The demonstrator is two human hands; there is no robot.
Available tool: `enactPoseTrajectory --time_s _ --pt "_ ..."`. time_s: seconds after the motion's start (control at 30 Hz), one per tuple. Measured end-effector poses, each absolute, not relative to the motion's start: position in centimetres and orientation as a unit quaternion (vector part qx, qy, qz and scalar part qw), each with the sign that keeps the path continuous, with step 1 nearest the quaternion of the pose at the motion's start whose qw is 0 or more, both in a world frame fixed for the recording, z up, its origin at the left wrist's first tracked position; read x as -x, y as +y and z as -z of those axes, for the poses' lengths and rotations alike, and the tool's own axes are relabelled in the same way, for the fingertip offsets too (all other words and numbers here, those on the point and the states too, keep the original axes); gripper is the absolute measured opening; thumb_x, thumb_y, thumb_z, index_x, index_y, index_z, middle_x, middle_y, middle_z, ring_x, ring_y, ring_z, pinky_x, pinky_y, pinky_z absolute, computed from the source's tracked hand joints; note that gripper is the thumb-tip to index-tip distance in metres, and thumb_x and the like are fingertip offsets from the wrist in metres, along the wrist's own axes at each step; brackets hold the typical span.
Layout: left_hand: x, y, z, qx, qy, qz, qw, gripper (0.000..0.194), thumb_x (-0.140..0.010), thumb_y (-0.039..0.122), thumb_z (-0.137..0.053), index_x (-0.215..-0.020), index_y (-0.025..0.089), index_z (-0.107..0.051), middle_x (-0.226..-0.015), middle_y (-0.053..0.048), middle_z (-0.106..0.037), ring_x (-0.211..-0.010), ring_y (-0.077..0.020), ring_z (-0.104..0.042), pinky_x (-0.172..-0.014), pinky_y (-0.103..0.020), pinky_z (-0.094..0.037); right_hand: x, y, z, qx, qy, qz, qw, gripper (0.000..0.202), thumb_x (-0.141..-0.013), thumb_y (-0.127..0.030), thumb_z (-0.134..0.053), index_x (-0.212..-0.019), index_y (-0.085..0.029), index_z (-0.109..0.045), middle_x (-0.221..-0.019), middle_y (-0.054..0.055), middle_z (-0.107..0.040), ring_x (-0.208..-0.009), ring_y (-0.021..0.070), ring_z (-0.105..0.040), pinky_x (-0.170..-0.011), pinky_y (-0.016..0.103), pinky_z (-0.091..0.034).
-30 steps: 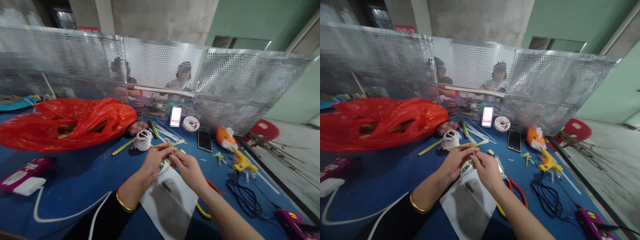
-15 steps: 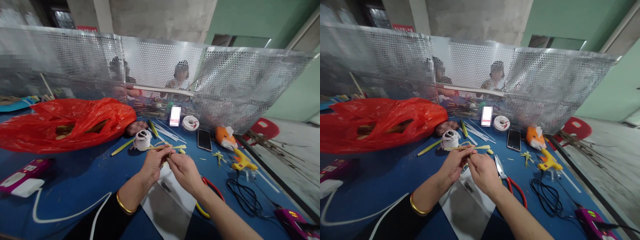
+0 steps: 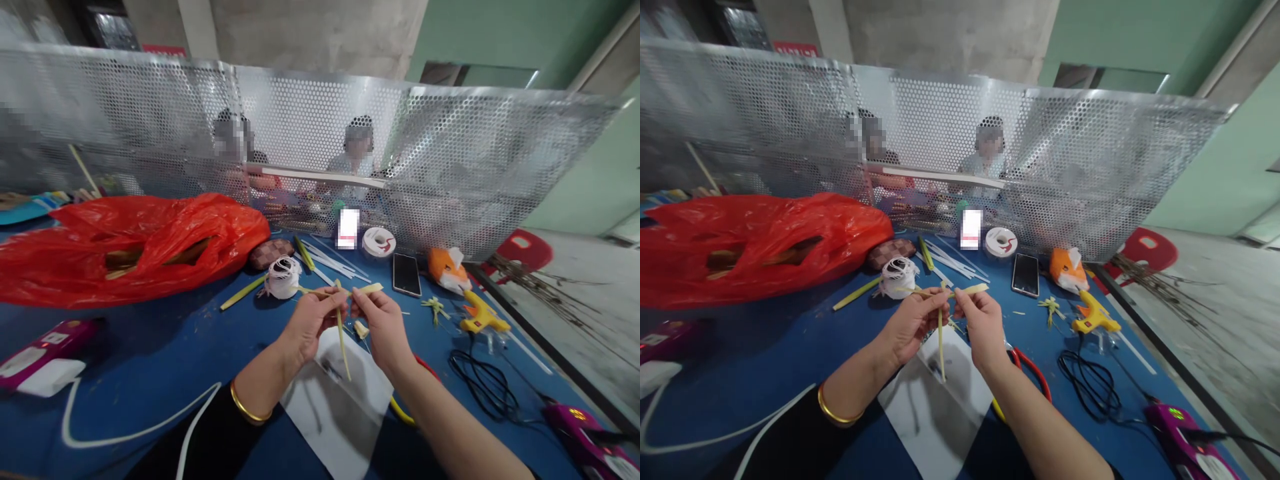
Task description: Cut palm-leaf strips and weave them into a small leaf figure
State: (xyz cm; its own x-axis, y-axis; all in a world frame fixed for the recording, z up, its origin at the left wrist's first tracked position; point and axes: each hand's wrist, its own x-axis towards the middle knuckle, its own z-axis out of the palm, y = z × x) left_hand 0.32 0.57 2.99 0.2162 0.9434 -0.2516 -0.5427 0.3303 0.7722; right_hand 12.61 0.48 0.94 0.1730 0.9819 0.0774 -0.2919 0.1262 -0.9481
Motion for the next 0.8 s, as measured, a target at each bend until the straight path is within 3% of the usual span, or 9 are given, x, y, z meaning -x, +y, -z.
enactPoseTrajectory --time_s 0.13,0.47,0.8 --pt "-0.4 0.6 -2.8 -0.300 0.381 -0.502 0.716 0.018 -0.066 0.019 -0.080 -0.073 0.011 -0.065 -0.061 -0.002 -0.067 -0.052 -0.0086 -0.060 -0.057 -0.019 -0.048 -12.6 0.3 -1.1 0.442 -0.442 -0.465 0.627 0.027 -0.072 -0.040 -0.076 -0.064 -0.016 -0.065 -0.059 0.001 -0.065 -0.056 0.0126 -0.055 -0.056 0.026 -0.044" --pt "-0.5 0.8 -2.4 -0.338 0.420 -0.499 0.679 0.017 -0.063 0.017 -0.078 -0.069 0.013 -0.063 -0.056 -0.002 -0.066 -0.047 -0.0097 -0.058 -0.053 -0.021 -0.048 -13.4 0.4 -1.2 0.443 -0.466 -0.410 0.647 0.026 -0.074 -0.033 -0.072 -0.059 -0.019 -0.057 -0.054 -0.004 -0.051 -0.054 0.0110 -0.044 -0.054 0.025 -0.036" --pt "-0.3 0.7 -3.0 -0.314 0.418 -0.492 0.697 0.020 -0.059 0.012 -0.082 -0.064 0.013 -0.062 -0.055 -0.002 -0.065 -0.050 -0.0101 -0.060 -0.053 -0.020 -0.048 -13.6 0.6 -1.4 0.450 -0.466 -0.392 0.653 0.028 -0.073 -0.034 -0.072 -0.057 -0.020 -0.054 -0.053 -0.004 -0.048 -0.053 0.0115 -0.041 -0.053 0.026 -0.035"
